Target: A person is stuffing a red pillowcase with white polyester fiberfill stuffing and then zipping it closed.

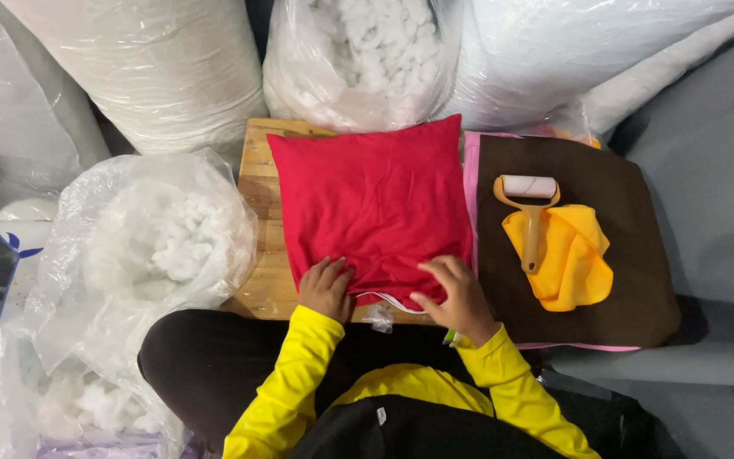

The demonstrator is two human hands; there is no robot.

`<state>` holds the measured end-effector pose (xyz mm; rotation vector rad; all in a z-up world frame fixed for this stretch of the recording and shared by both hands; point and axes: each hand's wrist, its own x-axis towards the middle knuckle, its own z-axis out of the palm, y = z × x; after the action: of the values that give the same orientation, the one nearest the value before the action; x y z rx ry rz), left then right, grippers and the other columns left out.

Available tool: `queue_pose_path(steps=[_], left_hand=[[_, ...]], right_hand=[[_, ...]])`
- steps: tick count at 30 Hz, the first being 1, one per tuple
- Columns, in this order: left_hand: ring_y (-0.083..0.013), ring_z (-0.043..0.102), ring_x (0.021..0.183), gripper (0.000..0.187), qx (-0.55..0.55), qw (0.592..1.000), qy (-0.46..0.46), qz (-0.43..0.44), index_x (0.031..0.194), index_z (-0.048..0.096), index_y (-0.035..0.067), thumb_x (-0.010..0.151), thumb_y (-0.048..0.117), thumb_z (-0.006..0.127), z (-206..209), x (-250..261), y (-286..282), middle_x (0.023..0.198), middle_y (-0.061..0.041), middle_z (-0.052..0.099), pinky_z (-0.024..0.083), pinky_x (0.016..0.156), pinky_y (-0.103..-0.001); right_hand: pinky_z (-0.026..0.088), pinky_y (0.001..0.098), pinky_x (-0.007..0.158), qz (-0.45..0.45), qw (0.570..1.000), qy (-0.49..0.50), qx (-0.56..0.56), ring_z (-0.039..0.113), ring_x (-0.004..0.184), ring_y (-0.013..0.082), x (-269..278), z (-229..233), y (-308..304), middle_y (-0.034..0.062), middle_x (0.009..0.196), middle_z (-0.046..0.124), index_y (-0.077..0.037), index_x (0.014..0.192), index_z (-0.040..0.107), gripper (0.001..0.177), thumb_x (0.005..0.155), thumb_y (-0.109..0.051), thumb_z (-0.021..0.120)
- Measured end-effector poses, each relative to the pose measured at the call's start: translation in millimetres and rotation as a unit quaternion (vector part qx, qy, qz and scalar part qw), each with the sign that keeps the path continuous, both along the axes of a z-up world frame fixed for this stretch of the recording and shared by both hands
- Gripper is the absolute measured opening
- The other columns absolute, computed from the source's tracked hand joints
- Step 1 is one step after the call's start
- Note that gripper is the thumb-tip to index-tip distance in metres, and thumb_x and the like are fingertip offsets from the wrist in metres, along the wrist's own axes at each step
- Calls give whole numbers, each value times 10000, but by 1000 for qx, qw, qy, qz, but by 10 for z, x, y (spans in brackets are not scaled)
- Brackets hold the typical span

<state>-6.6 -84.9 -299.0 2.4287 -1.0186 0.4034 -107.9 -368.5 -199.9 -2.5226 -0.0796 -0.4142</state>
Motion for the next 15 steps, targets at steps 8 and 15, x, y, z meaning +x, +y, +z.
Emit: queue_pose_path(steps=[8,15], left_hand=[[-272,675,1041,487,-56,969,73,229,1126,741,275,640,264,768,462,16,796,1063,41,686,507,872,-408],[-319,734,744,60,-512,618,578,148,964,701,-6,914,14,675,1265,89,820,760,-153,654,657,792,-572]], right_hand=[[520,403,764,-87,983,-68,-149,638,949,250,-89,-638,-116,-10,1083,597,-236,1037,743,346,707,-129,742],[532,436,866,-200,975,-87,-33,640,1037,327,18,408,-398,36,1130,611,-162,1103,723,492,650,28,699]])
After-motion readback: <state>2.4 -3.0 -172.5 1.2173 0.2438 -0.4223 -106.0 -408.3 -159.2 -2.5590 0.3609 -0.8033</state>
